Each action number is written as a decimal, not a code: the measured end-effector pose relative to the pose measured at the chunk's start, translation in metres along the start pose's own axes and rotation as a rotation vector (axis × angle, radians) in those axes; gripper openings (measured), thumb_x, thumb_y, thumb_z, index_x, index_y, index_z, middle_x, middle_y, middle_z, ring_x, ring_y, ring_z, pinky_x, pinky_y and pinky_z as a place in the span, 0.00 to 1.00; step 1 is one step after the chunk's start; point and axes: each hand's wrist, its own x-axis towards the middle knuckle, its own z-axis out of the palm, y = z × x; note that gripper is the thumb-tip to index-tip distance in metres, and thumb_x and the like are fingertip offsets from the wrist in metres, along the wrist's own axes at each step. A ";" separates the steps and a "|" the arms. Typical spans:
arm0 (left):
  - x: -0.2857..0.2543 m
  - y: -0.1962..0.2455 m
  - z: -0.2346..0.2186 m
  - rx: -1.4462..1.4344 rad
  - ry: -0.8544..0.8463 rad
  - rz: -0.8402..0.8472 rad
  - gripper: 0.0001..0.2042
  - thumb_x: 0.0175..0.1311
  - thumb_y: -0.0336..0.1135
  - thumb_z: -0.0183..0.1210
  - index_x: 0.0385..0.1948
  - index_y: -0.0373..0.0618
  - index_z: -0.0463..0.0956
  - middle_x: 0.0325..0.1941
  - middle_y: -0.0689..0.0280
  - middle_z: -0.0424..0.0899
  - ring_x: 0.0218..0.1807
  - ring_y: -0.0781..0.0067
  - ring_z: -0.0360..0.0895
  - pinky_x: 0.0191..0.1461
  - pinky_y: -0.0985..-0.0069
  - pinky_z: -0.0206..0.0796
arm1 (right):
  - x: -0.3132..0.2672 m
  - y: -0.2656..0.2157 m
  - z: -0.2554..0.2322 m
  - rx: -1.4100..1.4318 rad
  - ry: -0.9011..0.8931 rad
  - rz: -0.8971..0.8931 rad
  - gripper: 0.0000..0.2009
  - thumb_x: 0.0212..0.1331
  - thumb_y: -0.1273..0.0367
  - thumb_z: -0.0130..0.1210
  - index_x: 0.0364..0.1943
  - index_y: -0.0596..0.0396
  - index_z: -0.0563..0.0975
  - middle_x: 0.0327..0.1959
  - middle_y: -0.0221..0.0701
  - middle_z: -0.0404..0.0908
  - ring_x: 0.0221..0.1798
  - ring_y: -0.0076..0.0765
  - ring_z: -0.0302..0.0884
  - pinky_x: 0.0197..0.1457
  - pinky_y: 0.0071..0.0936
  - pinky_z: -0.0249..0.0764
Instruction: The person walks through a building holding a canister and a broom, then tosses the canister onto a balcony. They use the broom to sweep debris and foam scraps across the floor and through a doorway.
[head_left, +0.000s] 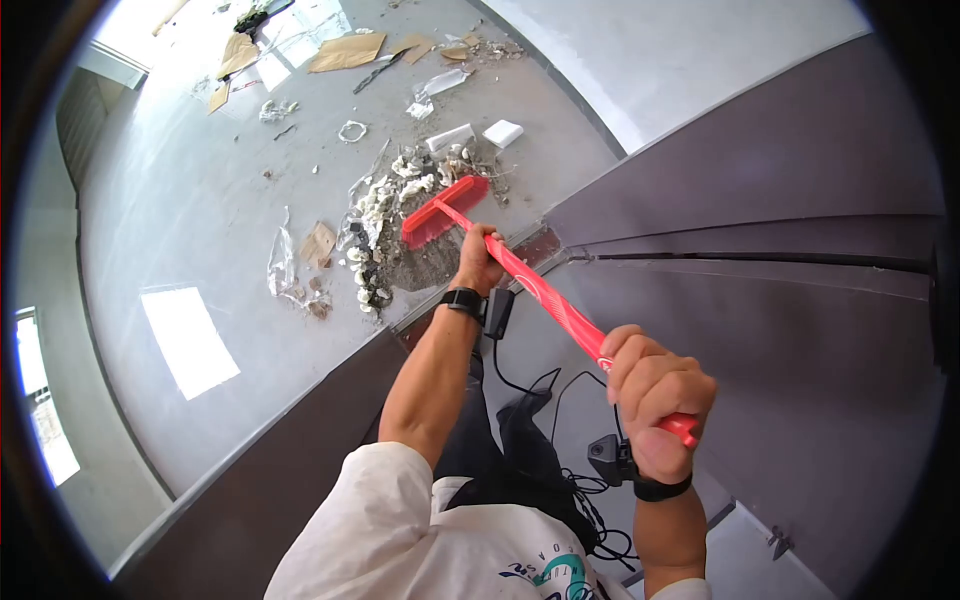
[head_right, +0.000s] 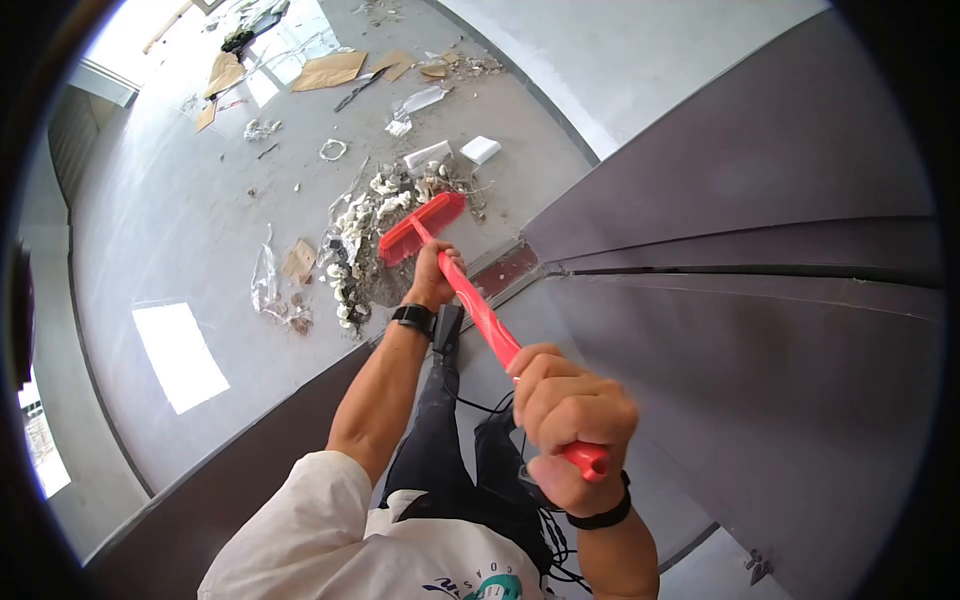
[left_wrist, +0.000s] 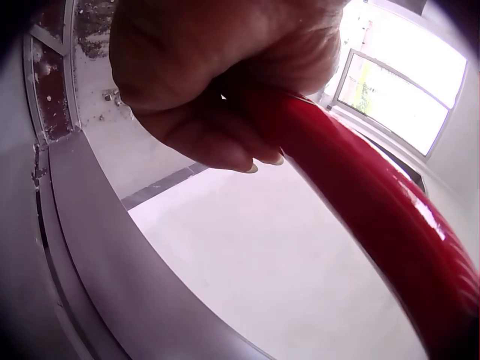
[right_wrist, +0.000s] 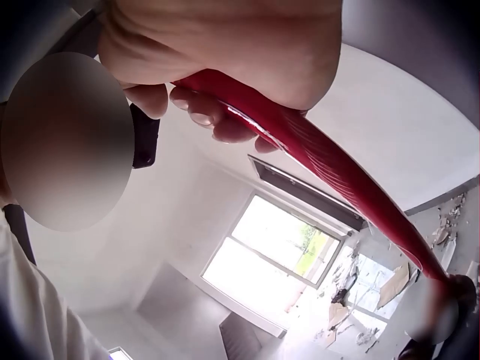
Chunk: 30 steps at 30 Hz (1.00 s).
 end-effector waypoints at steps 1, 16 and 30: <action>0.013 0.011 -0.002 0.028 -0.005 -0.021 0.08 0.55 0.31 0.47 0.17 0.49 0.62 0.14 0.74 0.66 0.14 0.82 0.63 0.19 0.85 0.62 | 0.007 0.007 0.003 -0.015 -0.004 0.001 0.09 0.30 0.72 0.52 0.13 0.53 0.61 0.12 0.26 0.64 0.19 0.32 0.63 0.43 0.39 0.66; -0.032 -0.103 0.017 0.372 -0.083 -0.171 0.05 0.58 0.35 0.50 0.28 0.46 0.69 0.23 0.66 0.75 0.26 0.70 0.73 0.36 0.69 0.70 | -0.106 -0.075 -0.084 -0.081 0.415 0.098 0.21 0.48 0.57 0.58 0.10 0.51 0.63 0.09 0.27 0.65 0.15 0.31 0.62 0.34 0.38 0.66; -0.003 -0.181 0.038 0.428 0.089 -0.371 0.05 0.58 0.33 0.48 0.26 0.43 0.67 0.21 0.65 0.71 0.25 0.70 0.71 0.33 0.70 0.68 | -0.093 -0.084 -0.081 -0.233 0.506 0.129 0.12 0.43 0.67 0.52 0.10 0.52 0.63 0.09 0.26 0.63 0.14 0.30 0.59 0.34 0.37 0.68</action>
